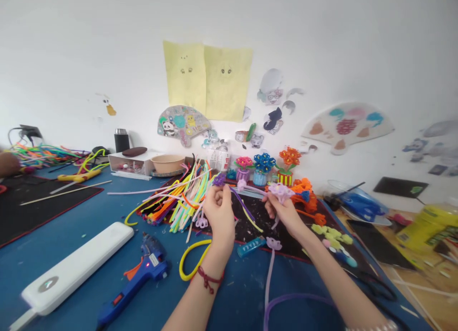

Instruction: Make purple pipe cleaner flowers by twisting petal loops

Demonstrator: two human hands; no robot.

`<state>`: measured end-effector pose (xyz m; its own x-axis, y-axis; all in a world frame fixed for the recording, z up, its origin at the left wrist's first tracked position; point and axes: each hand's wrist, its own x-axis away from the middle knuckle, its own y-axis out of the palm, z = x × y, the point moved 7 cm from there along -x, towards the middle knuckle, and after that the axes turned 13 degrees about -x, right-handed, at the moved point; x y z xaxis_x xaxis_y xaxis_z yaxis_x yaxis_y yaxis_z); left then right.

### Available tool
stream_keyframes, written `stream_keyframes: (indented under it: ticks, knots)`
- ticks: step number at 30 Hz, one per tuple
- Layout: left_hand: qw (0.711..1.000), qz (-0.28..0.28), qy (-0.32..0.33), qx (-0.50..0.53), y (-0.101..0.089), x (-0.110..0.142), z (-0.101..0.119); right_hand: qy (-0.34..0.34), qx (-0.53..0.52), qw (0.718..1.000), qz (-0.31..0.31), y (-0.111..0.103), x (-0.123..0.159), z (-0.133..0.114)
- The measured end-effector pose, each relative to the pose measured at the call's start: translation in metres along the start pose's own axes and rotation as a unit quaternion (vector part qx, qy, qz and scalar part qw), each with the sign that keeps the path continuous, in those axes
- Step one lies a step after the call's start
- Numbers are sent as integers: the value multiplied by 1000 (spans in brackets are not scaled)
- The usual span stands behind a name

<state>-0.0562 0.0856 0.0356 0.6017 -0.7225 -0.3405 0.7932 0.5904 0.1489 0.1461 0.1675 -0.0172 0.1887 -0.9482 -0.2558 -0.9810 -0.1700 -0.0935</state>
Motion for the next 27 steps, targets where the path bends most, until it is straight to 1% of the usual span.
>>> stream_keyframes:
  ticks: [3, 6, 9, 12, 16, 18, 21, 22, 24, 26, 27]
  knots:
    - [998, -58, -12, -15, 12, 1, -9, 45, 77, 996, 25, -16, -2, 15]
    - [991, -117, -23, -54, 22, 3, -20, 96, 152, 983, 42, -29, 0, 26]
    - [980, -165, -25, -108, 29, 5, -28, 131, 203, 969, 49, -36, 2, 31]
    - [968, -197, -14, -156, 33, 9, -27, 149, 237, 959, 46, -38, 4, 31]
    - [954, -225, 11, -199, 38, 15, -17, 146, 275, 949, 47, -43, 5, 20]
    - [949, -236, 21, -210, 40, 18, -12, 121, 283, 950, 58, -47, 3, 5]
    - [943, -254, 32, -211, 43, 20, -9, 82, 279, 955, 65, -50, 1, -23]
    - [942, -261, 35, -209, 44, 21, -9, 72, 270, 959, 54, -48, 1, -32]
    - [939, -272, 42, -205, 47, 23, -10, 57, 244, 968, 8, -37, 5, -48]
    - [936, -280, 53, -206, 49, 25, -12, 57, 209, 974, -60, -17, 12, -57]
    - [934, -283, 61, -212, 50, 26, -13, 62, 181, 975, -110, -3, 17, -58]
